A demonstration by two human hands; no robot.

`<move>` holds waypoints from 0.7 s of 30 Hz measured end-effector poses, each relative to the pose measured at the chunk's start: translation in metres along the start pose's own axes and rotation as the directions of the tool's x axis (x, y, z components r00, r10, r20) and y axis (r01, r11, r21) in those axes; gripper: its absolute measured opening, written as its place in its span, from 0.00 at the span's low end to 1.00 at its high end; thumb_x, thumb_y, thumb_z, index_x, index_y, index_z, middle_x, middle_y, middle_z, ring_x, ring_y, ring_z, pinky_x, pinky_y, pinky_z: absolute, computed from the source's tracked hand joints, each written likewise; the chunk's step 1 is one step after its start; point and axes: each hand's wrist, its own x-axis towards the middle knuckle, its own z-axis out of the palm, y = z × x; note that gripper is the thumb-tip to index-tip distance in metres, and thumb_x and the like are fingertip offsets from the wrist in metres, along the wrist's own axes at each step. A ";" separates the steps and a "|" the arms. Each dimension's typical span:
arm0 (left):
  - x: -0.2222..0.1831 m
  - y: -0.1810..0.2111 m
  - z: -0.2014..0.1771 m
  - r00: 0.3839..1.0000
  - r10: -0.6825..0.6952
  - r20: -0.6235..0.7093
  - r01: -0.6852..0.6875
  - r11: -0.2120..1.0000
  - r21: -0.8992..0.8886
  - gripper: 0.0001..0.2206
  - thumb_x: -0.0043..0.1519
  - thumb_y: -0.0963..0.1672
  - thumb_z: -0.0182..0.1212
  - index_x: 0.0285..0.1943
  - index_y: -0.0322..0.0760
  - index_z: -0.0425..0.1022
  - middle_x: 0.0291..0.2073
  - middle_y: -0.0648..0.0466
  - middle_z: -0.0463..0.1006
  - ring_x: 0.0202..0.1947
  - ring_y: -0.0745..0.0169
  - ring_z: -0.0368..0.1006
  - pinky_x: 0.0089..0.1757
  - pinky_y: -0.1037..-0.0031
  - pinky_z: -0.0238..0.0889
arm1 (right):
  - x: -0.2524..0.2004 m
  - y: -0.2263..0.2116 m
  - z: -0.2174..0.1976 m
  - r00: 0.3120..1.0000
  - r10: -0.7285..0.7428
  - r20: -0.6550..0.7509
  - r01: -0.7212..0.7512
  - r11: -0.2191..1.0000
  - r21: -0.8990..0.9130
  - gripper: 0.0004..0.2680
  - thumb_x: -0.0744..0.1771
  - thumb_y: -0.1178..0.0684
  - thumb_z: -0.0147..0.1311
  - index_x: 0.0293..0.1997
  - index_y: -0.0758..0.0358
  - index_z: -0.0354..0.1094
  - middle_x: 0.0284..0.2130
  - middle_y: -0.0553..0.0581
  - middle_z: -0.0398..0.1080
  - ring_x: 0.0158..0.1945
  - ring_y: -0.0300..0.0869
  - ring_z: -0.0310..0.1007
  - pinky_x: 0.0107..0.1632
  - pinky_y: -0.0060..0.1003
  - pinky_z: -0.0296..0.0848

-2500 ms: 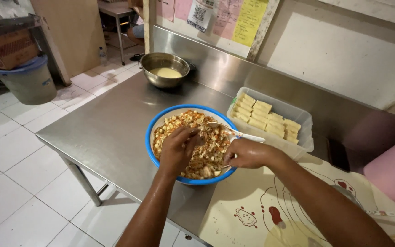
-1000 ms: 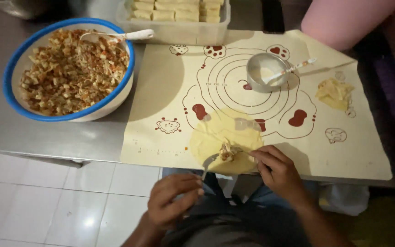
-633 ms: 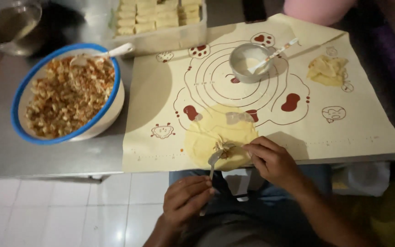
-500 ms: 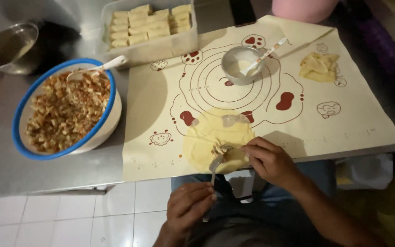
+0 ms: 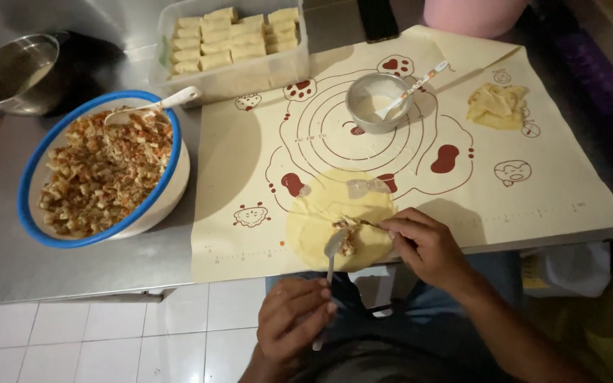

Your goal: Filling and folding pastry wrappers with a savory mixture on a silicone mat in a commercial kitchen.

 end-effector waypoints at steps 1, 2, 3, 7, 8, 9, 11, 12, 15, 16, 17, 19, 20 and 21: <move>0.003 0.000 -0.001 1.000 -0.003 -0.003 0.003 1.000 0.005 0.04 0.59 0.37 0.68 0.36 0.29 0.76 0.34 0.43 0.81 0.35 0.47 0.85 0.35 0.67 0.78 | 0.000 0.000 0.000 1.000 -0.003 0.005 0.003 1.000 0.002 0.10 0.68 0.61 0.50 0.52 0.70 0.75 0.40 0.59 0.74 0.42 0.45 0.76 0.40 0.37 0.74; 0.006 0.000 -0.002 1.000 -0.008 0.014 0.008 1.000 -0.001 0.02 0.60 0.37 0.66 0.36 0.29 0.77 0.34 0.43 0.82 0.35 0.47 0.84 0.36 0.68 0.76 | 0.000 -0.001 0.000 1.000 -0.011 0.012 0.011 1.000 0.000 0.09 0.68 0.61 0.50 0.52 0.70 0.74 0.42 0.60 0.74 0.44 0.46 0.76 0.43 0.37 0.75; 0.010 0.000 -0.002 0.999 -0.013 0.030 0.013 1.000 -0.006 0.02 0.62 0.38 0.64 0.36 0.29 0.77 0.35 0.43 0.82 0.35 0.47 0.84 0.37 0.68 0.75 | -0.001 -0.001 0.000 1.000 -0.019 0.020 0.019 1.000 -0.001 0.09 0.68 0.61 0.50 0.52 0.69 0.74 0.43 0.61 0.74 0.46 0.47 0.76 0.45 0.38 0.76; 0.003 -0.005 0.000 0.999 -0.016 0.033 0.017 0.999 -0.031 0.04 0.65 0.39 0.59 0.41 0.28 0.77 0.35 0.42 0.80 0.36 0.45 0.82 0.38 0.64 0.77 | -0.001 -0.004 -0.002 0.996 -0.085 0.011 0.084 0.996 0.043 0.09 0.69 0.60 0.51 0.52 0.69 0.74 0.44 0.60 0.73 0.46 0.46 0.76 0.44 0.35 0.75; -0.001 -0.006 0.002 0.988 -0.135 -0.070 0.133 0.990 -0.039 0.06 0.66 0.39 0.57 0.39 0.27 0.76 0.35 0.40 0.80 0.35 0.43 0.81 0.39 0.63 0.78 | -0.001 -0.005 -0.001 0.993 -0.117 -0.006 0.117 0.993 0.011 0.09 0.67 0.63 0.52 0.51 0.70 0.74 0.43 0.60 0.73 0.43 0.45 0.76 0.42 0.35 0.75; -0.004 -0.007 0.005 0.953 -0.254 -0.168 0.247 0.967 -0.058 0.07 0.66 0.39 0.55 0.37 0.27 0.75 0.35 0.39 0.79 0.35 0.40 0.81 0.39 0.62 0.78 | -0.002 -0.006 0.000 0.989 -0.149 -0.022 0.149 0.989 -0.021 0.10 0.66 0.67 0.53 0.51 0.70 0.74 0.42 0.60 0.73 0.40 0.45 0.76 0.39 0.35 0.74; -0.009 -0.011 0.009 0.862 -0.427 -0.274 0.419 0.903 -0.090 0.03 0.65 0.37 0.56 0.39 0.28 0.74 0.34 0.39 0.80 0.37 0.44 0.81 0.41 0.64 0.79 | -0.001 -0.009 -0.003 0.985 -0.174 -0.017 0.173 0.984 -0.051 0.09 0.66 0.66 0.54 0.50 0.69 0.75 0.41 0.60 0.72 0.39 0.44 0.76 0.38 0.34 0.74; -0.011 -0.013 0.010 0.729 -0.578 -0.366 0.570 0.809 -0.142 0.02 0.64 0.35 0.58 0.40 0.29 0.73 0.34 0.39 0.80 0.38 0.48 0.80 0.42 0.67 0.80 | -0.001 -0.011 -0.004 0.980 -0.198 -0.014 0.196 0.977 -0.082 0.09 0.65 0.65 0.56 0.49 0.69 0.75 0.40 0.59 0.72 0.37 0.44 0.75 0.36 0.33 0.75; -0.033 -0.026 0.014 0.589 -0.709 -0.389 0.595 0.706 -0.385 0.03 0.66 0.35 0.57 0.45 0.30 0.75 0.39 0.44 0.78 0.43 0.49 0.81 0.45 0.67 0.80 | 0.000 -0.013 -0.004 0.975 -0.221 -0.035 0.219 0.974 -0.052 0.09 0.66 0.66 0.55 0.49 0.66 0.76 0.40 0.57 0.71 0.31 0.41 0.72 0.33 0.32 0.69; -0.034 -0.026 0.014 0.589 -0.711 -0.385 0.597 0.703 -0.385 0.03 0.66 0.35 0.57 0.45 0.30 0.75 0.39 0.44 0.78 0.43 0.49 0.81 0.45 0.67 0.80 | 0.000 -0.014 -0.004 0.976 -0.216 -0.036 0.214 0.975 -0.052 0.09 0.66 0.66 0.55 0.49 0.66 0.76 0.40 0.57 0.71 0.31 0.41 0.72 0.33 0.32 0.69; -0.035 -0.025 0.014 0.613 -0.694 -0.377 0.595 0.720 -0.358 0.03 0.67 0.36 0.57 0.46 0.30 0.75 0.39 0.44 0.79 0.43 0.49 0.82 0.45 0.68 0.80 | 0.001 -0.015 -0.005 0.975 -0.219 -0.026 0.217 0.974 -0.058 0.08 0.65 0.65 0.56 0.48 0.67 0.76 0.40 0.57 0.72 0.31 0.40 0.73 0.32 0.32 0.71; -0.036 -0.025 0.013 0.638 -0.677 -0.367 0.590 0.736 -0.332 0.03 0.67 0.36 0.57 0.46 0.30 0.75 0.40 0.43 0.79 0.44 0.49 0.82 0.44 0.69 0.80 | 0.003 -0.018 -0.005 0.975 -0.221 -0.017 0.220 0.973 -0.064 0.08 0.65 0.65 0.57 0.47 0.67 0.76 0.40 0.58 0.72 0.32 0.40 0.74 0.31 0.31 0.72; -0.036 -0.025 0.012 0.656 -0.671 -0.346 0.584 0.741 -0.330 0.04 0.67 0.35 0.57 0.46 0.30 0.75 0.39 0.43 0.78 0.43 0.48 0.82 0.44 0.68 0.80 | 0.005 -0.019 -0.005 0.974 -0.225 -0.019 0.223 0.973 -0.059 0.07 0.65 0.65 0.56 0.47 0.68 0.76 0.39 0.58 0.72 0.32 0.41 0.74 0.31 0.32 0.71; -0.037 -0.024 0.012 0.673 -0.665 -0.325 0.578 0.746 -0.329 0.04 0.66 0.35 0.56 0.46 0.30 0.75 0.38 0.42 0.78 0.42 0.48 0.82 0.44 0.68 0.80 | 0.006 -0.021 -0.005 0.974 -0.228 -0.020 0.226 0.973 -0.055 0.07 0.66 0.65 0.56 0.47 0.69 0.76 0.38 0.57 0.71 0.32 0.41 0.73 0.31 0.32 0.71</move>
